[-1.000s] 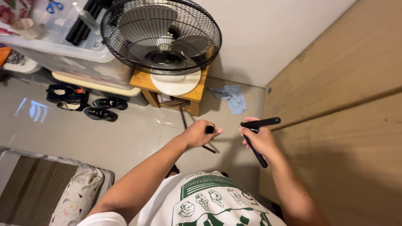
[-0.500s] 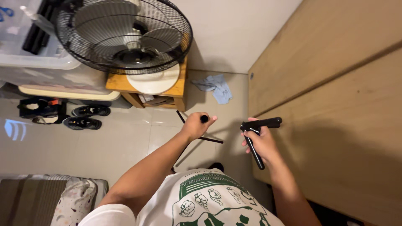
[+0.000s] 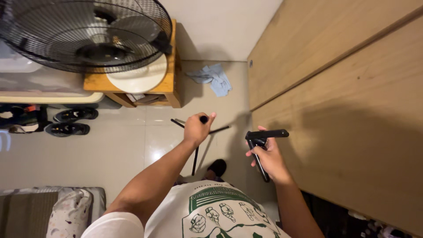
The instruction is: The person assembles a standing fan's stand. They pick up black plastic pole segments from a storage bin, join the pole pieces together, attach the pole to the tripod base on the floor, and twist the joints to tighten them while holding the base steady.
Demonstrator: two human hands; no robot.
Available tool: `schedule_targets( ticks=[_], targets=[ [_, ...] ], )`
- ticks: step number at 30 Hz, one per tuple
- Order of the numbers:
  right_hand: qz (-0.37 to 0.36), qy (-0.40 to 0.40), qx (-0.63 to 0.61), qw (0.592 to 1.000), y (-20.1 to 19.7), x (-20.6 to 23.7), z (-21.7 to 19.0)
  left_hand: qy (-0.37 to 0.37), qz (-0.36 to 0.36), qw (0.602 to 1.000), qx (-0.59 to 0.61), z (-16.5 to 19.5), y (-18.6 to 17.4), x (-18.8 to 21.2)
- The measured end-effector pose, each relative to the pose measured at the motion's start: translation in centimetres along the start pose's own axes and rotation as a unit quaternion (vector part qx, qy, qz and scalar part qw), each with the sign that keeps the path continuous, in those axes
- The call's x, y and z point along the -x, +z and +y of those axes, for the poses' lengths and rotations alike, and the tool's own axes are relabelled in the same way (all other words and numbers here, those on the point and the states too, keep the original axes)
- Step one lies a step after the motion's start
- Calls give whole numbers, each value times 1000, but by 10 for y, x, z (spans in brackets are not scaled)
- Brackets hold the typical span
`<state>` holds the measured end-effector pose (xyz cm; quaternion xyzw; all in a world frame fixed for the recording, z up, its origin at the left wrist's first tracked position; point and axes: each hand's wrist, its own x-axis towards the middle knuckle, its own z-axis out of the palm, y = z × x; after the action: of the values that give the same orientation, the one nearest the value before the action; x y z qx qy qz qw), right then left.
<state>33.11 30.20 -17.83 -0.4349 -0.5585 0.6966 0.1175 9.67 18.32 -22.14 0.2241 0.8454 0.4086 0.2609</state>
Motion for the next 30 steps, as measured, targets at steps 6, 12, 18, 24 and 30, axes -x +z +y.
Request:
schedule_targets(
  ticks=[6, 12, 18, 24, 30],
  targets=[
    [-21, -5, -20, 1000, -35, -2, 13, 3, 64, 998, 0, 3, 29, -15],
    [-37, -19, -35, 999, -61, -6, 22, -31, 99, 995, 0, -6, 64, -38],
    [-41, -7, -30, 999, -76, -11, 23, 3, 50, 995, -86, -3, 85, -54],
    [-53, 2, -21, 998, -83, -15, 19, 40, 14, 996, -83, 1, 89, -49],
    [-90, 66, -73, 991, -74, -11, -2, 195, 10, 981, 1, 28, 71, -11]
  ],
)
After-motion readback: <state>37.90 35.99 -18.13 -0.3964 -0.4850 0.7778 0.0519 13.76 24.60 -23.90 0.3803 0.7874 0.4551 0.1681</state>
